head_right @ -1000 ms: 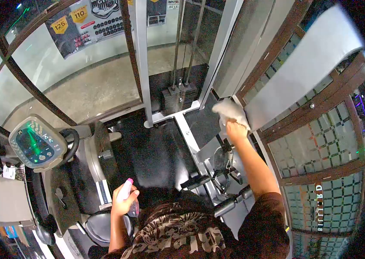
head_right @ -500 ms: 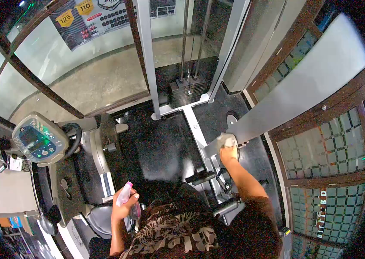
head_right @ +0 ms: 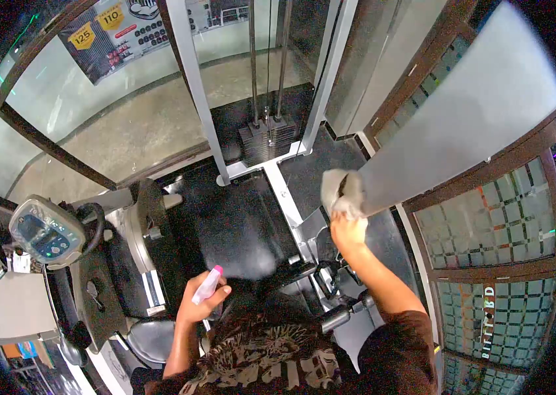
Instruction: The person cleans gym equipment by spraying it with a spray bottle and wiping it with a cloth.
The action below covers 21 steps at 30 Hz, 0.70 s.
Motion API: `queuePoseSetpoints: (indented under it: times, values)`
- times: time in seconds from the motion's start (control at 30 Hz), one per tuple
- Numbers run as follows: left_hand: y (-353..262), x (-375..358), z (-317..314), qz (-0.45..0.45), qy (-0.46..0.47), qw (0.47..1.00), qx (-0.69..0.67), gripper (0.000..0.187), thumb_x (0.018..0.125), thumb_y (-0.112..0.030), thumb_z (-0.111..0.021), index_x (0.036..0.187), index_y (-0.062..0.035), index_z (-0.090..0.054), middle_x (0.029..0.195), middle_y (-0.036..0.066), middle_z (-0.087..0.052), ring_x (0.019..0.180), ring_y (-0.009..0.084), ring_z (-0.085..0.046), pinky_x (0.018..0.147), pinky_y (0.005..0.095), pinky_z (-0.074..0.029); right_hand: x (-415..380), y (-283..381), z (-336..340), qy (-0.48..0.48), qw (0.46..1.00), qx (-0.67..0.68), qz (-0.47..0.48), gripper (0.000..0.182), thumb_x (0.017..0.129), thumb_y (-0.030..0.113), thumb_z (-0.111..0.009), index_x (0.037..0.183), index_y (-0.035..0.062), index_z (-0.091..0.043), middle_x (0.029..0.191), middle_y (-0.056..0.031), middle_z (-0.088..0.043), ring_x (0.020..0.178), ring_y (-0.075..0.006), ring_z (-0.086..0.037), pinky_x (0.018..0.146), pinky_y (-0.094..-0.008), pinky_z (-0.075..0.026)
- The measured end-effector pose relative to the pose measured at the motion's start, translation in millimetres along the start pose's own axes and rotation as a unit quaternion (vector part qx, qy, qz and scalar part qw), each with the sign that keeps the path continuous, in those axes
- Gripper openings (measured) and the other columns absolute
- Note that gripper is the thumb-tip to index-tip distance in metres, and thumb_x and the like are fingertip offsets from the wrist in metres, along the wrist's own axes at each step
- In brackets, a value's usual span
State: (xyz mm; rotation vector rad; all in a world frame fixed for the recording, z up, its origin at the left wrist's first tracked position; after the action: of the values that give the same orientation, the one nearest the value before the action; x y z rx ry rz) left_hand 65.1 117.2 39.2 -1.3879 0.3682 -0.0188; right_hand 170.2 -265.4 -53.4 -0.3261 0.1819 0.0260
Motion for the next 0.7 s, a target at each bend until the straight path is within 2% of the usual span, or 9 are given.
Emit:
queuePoseSetpoints:
  times: [0.03, 0.13, 0.23, 0.33, 0.43, 0.53, 0.57, 0.63, 0.7]
  values:
    - [3.0, -0.5, -5.5, 0.015, 0.006, 1.0, 0.006, 0.018, 0.084, -0.016, -0.078, 0.086, -0.0043, -0.064, 0.074, -0.001, -0.058, 0.068, 0.0082, -0.052, 0.063, 0.0267, -0.044, -3.7, 9.9, -15.7, 0.063, 0.996, -0.034, 0.06, 0.048, 0.088, 0.023, -0.058, 0.133, 0.01, -0.064, 0.123, -0.0137, -0.068, 0.129, -0.0376, -0.051, 0.107, -0.0668, -0.034]
    - [10.7, -3.1, -11.2, 0.011, 0.003, 1.0, 0.01, 0.018, 0.084, -0.015, -0.077, 0.085, -0.0042, -0.063, 0.076, 0.0, -0.059, 0.07, 0.009, -0.053, 0.064, 0.0275, -0.044, -4.3, 42.0, -19.8, -0.178, 0.962, -0.151, 0.14, 0.034, 0.093, 0.024, -0.054, 0.115, 0.0082, -0.074, 0.122, -0.0035, -0.07, 0.124, -0.0279, -0.058, 0.112, -0.0509, -0.034]
    - [34.1, -9.5, -10.3, 0.068, 0.0, 0.997, 0.019, 0.016, 0.083, -0.013, -0.077, 0.087, -0.004, -0.063, 0.077, 0.001, -0.061, 0.071, 0.01, -0.054, 0.066, 0.028, -0.044, 11.3, 42.2, -82.7, 0.111, 0.99, -0.024, 0.089, 0.031, 0.095, 0.025, -0.05, 0.11, 0.012, -0.075, 0.119, -0.004, -0.071, 0.119, -0.0228, -0.062, 0.108, -0.0434, -0.038]
    - [55.8, -8.1, -6.9, 0.062, -0.01, 0.998, 0.017, 0.015, 0.084, -0.012, -0.076, 0.086, -0.0042, -0.063, 0.075, 0.0, -0.059, 0.069, 0.0089, -0.053, 0.064, 0.0268, -0.043, 11.3, 49.5, -95.7, 0.123, 0.982, -0.073, 0.12, 0.03, 0.096, 0.026, -0.05, 0.105, 0.0154, -0.075, 0.114, -0.0035, -0.072, 0.112, -0.0194, -0.065, 0.101, -0.0393, -0.042]
    - [68.3, 3.1, 0.7, 0.056, -0.004, 0.998, 0.025, 0.016, 0.086, -0.012, -0.077, 0.086, -0.005, -0.063, 0.073, -0.003, -0.056, 0.068, 0.0073, -0.051, 0.062, 0.0244, -0.042, 17.2, 52.2, -119.5, 0.138, 0.98, -0.07, 0.126, 0.03, 0.096, 0.026, -0.048, 0.105, 0.0171, -0.076, 0.11, -0.0049, -0.073, 0.11, -0.0213, -0.065, 0.1, -0.0403, -0.042]
    - [88.0, 23.2, -3.1, 0.121, 0.04, 0.992, -0.016, 0.016, 0.087, -0.014, -0.077, 0.087, -0.0046, -0.064, 0.073, -0.002, -0.057, 0.068, 0.0078, -0.052, 0.062, 0.0248, -0.043, 15.0, 59.9, -127.5, 0.15, 0.983, -0.039, 0.103, 0.031, 0.095, 0.026, -0.048, 0.101, 0.0158, -0.076, 0.109, -0.0066, -0.073, 0.108, -0.0229, -0.066, 0.096, -0.0422, -0.044]
    - [119.8, 28.5, -6.8, 0.111, 0.036, 0.993, -0.019, 0.019, 0.088, -0.017, -0.077, 0.088, -0.0038, -0.064, 0.072, 0.0, -0.059, 0.066, 0.0082, -0.054, 0.06, 0.0263, -0.044, 14.8, 58.4, -129.3, 0.151, 0.983, -0.027, 0.096, 0.03, 0.095, 0.026, -0.048, 0.1, 0.0153, -0.075, 0.107, -0.007, -0.073, 0.107, -0.023, -0.066, 0.095, -0.0423, -0.044]
    - [114.3, 47.5, -19.9, 0.066, 0.087, 0.994, 0.0, 0.019, 0.088, -0.017, -0.078, 0.089, -0.0032, -0.065, 0.072, 0.002, -0.061, 0.066, 0.0088, -0.056, 0.061, 0.0273, -0.046, 16.0, 56.8, -105.3, 0.174, 0.978, 0.001, 0.114, 0.03, 0.095, 0.024, -0.046, 0.104, 0.0128, -0.073, 0.106, -0.0097, -0.072, 0.105, -0.0257, -0.066, 0.094, -0.0431, -0.045]
    - [117.9, 67.8, -31.7, 0.041, 0.135, 0.99, 0.013, 0.02, 0.088, -0.018, -0.078, 0.092, -0.0024, -0.066, 0.075, 0.003, -0.064, 0.069, 0.0097, -0.059, 0.063, 0.0282, -0.048, 16.1, 53.6, -61.7, 0.234, 0.97, 0.042, 0.048, 0.032, 0.095, 0.023, -0.045, 0.108, 0.0106, -0.071, 0.108, -0.0116, -0.071, 0.106, -0.029, -0.065, 0.094, -0.0453, -0.045]
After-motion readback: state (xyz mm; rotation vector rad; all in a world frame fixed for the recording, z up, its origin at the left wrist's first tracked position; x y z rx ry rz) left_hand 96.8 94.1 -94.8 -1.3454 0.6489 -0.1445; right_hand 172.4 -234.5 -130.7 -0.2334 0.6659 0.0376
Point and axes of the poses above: each hand's wrist, its own x-axis towards the middle knuckle, its own z-axis out of the back of the hand, y = z × x, the point moved 9 cm from there along x, towards the middle knuckle
